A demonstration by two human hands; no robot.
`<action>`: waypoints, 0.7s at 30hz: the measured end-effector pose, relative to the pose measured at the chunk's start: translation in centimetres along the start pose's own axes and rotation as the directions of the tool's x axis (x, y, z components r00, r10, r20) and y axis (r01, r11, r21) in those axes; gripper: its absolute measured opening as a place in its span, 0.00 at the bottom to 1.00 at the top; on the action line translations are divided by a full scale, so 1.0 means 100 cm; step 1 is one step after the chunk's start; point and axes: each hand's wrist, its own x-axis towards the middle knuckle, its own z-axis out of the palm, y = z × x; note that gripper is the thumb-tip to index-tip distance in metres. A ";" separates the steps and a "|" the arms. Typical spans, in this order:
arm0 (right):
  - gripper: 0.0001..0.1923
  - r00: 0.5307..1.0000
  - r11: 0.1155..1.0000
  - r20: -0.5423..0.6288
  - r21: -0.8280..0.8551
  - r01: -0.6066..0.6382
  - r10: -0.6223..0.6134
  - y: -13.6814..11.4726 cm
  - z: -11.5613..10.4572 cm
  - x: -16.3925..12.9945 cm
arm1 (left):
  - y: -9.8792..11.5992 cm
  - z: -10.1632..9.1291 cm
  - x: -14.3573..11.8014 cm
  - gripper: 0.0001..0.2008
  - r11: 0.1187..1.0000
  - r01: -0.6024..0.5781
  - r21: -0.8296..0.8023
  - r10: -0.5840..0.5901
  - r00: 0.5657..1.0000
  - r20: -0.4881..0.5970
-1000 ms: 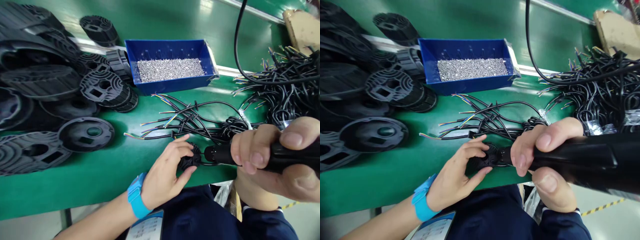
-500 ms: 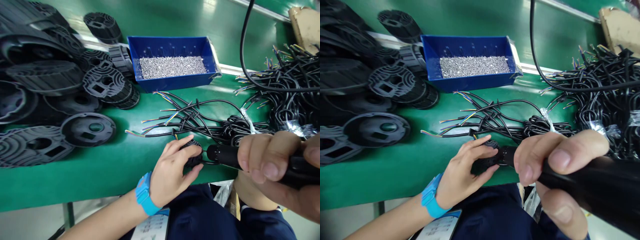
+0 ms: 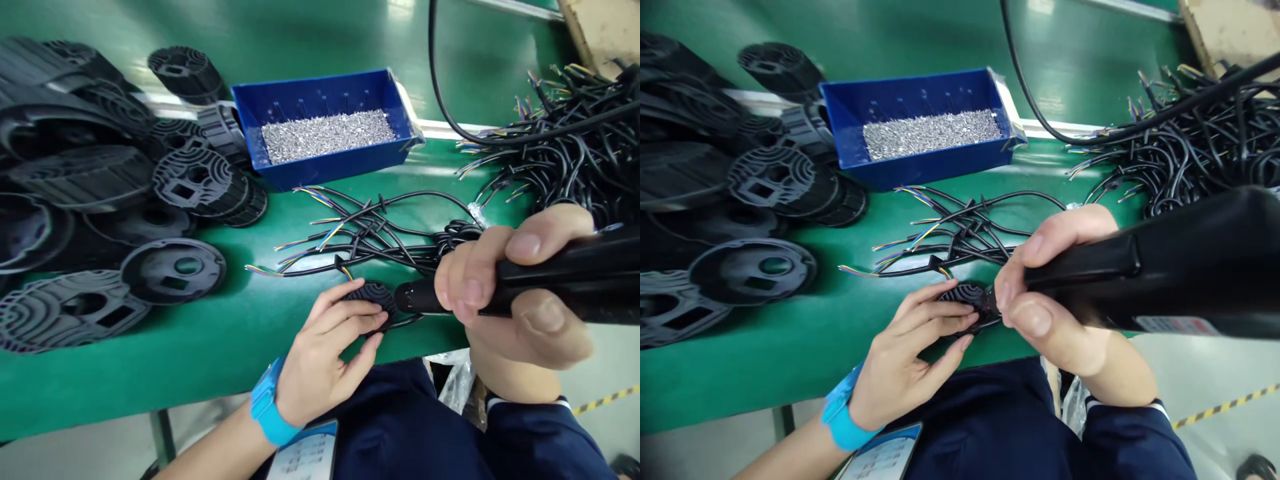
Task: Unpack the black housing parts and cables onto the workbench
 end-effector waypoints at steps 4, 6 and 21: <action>0.10 0.999 0.999 -0.007 -0.011 -0.033 0.033 -0.001 -0.001 0.001 | -0.005 -0.009 -0.003 0.13 0.996 0.063 -0.062 -0.056 0.992 0.112; 0.10 1.000 1.000 0.020 -0.003 -0.015 0.016 0.002 -0.001 0.003 | -0.008 -0.014 -0.001 0.12 0.989 0.138 -0.059 -0.127 0.978 0.167; 0.13 0.998 0.999 -0.045 0.034 0.041 -0.040 -0.012 0.003 -0.011 | -0.012 -0.001 -0.015 0.14 0.993 0.096 0.075 -0.099 0.994 0.041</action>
